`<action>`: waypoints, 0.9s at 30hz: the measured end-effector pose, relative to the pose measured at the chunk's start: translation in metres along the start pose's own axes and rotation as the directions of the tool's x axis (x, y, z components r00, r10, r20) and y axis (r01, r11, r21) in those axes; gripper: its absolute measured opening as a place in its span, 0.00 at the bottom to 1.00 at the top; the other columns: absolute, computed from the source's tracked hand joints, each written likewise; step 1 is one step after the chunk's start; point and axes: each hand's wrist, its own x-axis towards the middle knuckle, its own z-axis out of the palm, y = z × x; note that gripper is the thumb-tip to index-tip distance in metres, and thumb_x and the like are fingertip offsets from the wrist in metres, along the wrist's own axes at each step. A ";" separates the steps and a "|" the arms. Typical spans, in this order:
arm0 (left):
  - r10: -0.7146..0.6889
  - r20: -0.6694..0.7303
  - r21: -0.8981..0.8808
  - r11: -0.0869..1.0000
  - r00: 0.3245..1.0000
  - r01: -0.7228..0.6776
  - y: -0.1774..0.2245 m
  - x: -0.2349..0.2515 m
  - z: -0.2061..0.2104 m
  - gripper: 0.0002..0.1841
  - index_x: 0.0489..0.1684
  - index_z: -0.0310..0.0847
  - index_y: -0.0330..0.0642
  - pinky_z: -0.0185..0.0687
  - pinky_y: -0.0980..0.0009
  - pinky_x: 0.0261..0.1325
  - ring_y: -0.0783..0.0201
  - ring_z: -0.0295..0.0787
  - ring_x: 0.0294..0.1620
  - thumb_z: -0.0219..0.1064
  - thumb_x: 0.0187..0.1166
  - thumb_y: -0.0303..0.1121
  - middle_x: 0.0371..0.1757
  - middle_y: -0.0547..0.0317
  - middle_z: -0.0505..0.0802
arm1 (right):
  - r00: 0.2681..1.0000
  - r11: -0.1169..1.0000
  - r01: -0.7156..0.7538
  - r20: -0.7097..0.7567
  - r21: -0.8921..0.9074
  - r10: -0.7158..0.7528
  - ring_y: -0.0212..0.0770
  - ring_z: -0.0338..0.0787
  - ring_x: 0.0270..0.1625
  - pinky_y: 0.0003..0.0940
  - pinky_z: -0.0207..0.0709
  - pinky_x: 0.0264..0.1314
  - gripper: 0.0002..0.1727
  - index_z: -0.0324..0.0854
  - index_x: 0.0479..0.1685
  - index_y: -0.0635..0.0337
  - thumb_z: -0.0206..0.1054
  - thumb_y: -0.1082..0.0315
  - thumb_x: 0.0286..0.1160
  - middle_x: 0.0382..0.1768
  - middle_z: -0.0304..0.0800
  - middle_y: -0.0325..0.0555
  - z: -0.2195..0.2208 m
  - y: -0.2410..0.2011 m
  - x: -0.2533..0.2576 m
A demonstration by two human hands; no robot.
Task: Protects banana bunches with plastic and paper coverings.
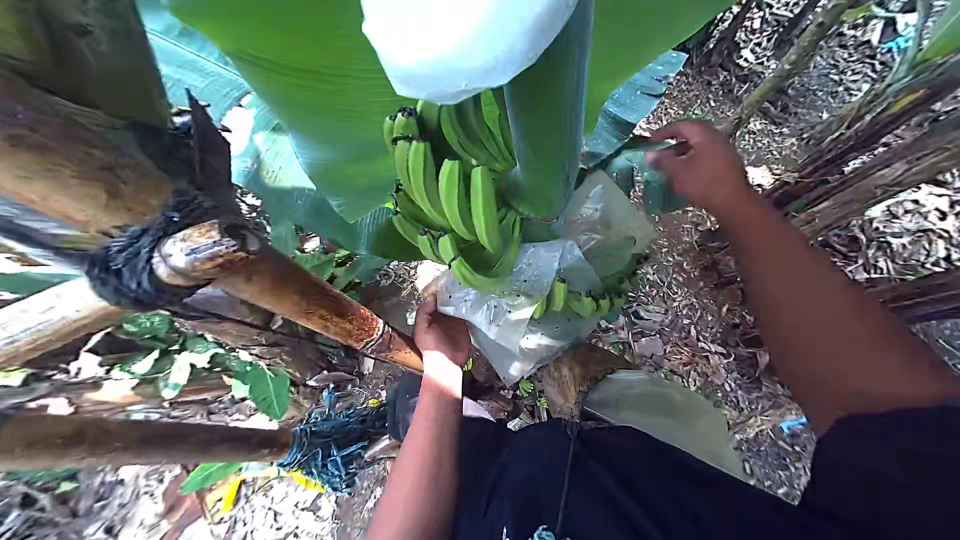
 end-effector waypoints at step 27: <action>-0.370 0.273 0.951 -0.037 0.888 -0.308 0.017 0.022 0.036 0.18 0.60 0.86 0.42 0.83 0.48 0.64 0.58 0.90 0.57 0.75 0.73 0.38 0.52 0.51 0.94 | 0.916 0.598 -0.378 0.193 0.707 0.350 0.41 0.89 0.60 0.44 0.85 0.65 0.19 0.72 0.73 0.64 0.57 0.75 0.85 0.61 0.87 0.52 0.189 0.085 -0.135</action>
